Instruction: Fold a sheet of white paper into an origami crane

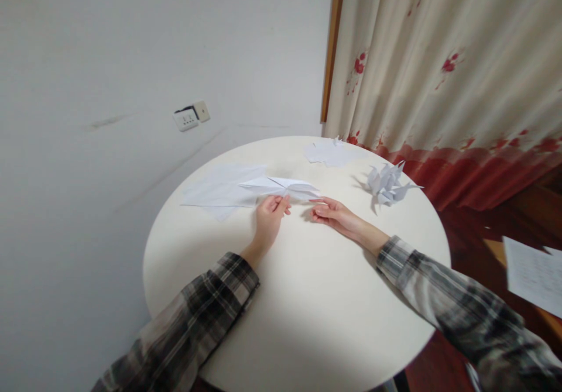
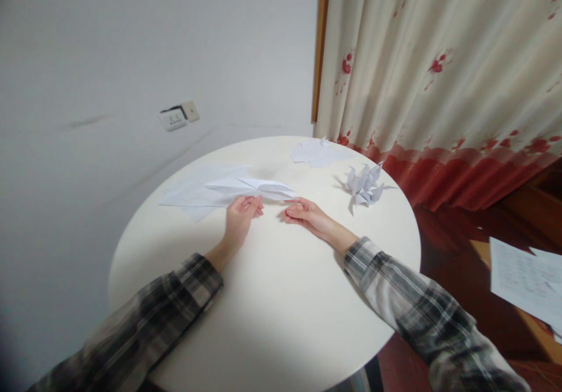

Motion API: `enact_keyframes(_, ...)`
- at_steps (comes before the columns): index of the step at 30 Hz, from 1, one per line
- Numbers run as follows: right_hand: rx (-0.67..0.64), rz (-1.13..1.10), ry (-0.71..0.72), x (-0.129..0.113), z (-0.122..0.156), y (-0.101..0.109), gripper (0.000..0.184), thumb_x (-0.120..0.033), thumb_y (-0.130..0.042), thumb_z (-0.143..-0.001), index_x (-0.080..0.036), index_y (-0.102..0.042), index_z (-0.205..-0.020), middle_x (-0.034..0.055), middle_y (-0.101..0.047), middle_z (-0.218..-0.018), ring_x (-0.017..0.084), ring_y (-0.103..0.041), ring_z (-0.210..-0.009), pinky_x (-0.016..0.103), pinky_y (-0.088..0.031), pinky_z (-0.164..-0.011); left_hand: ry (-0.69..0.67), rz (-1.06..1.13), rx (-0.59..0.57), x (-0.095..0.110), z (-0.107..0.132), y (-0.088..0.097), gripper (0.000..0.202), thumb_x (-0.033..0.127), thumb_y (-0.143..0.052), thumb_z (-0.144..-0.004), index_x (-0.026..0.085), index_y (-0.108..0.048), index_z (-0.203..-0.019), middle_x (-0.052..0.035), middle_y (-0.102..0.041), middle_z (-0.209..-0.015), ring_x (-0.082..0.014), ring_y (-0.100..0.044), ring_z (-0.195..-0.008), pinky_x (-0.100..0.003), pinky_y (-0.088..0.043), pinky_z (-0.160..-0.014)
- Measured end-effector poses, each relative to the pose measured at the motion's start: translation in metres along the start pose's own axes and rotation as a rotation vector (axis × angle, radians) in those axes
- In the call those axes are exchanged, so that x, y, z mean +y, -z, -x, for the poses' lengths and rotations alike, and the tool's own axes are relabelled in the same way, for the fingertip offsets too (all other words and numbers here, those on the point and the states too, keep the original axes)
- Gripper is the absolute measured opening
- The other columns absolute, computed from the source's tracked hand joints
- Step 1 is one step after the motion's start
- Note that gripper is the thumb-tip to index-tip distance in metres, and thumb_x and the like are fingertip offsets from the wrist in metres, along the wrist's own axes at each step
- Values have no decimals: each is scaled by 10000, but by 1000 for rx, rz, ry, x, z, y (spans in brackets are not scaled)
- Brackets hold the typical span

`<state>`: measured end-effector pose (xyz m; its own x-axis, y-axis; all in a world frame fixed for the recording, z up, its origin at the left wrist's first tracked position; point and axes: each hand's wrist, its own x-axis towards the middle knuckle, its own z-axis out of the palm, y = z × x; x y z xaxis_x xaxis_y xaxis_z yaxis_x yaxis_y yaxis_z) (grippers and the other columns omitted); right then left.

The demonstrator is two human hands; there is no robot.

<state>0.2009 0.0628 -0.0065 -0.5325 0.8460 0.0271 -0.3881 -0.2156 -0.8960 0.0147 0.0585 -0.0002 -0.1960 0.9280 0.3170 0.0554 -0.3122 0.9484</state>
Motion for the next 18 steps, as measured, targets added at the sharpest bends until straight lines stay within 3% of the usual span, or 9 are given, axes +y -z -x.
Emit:
enact_keyframes(6,24,-14,25,3,-1,3,546,-118,-699,-645,-235,-476,-1130,8,-658,-908,98,-619,-753,246,-478,-733,-49,-103,-29,-8,1,0,281,384,-568,-740,144,-521,-602,18,-547,-514,-82,-509,-462,-205,-404,-494)
enact_keyframes(12,33,21,43,0,2,1,807,-120,-672,-674,-331,-245,-1325,11,-650,-968,94,-620,-745,240,-470,-703,-80,-54,-26,-11,-1,0,175,328,-581,-729,160,-534,-735,31,-561,-573,-78,-525,-475,-193,-430,-493)
enact_keyframes(18,-26,53,41,-5,4,-2,820,-144,-661,-688,-332,-216,-1351,33,-649,-996,112,-623,-797,271,-460,-766,-76,-39,-145,0,5,-2,125,234,-556,-722,178,-551,-834,38,-553,-602,-83,-542,-538,-186,-444,-529)
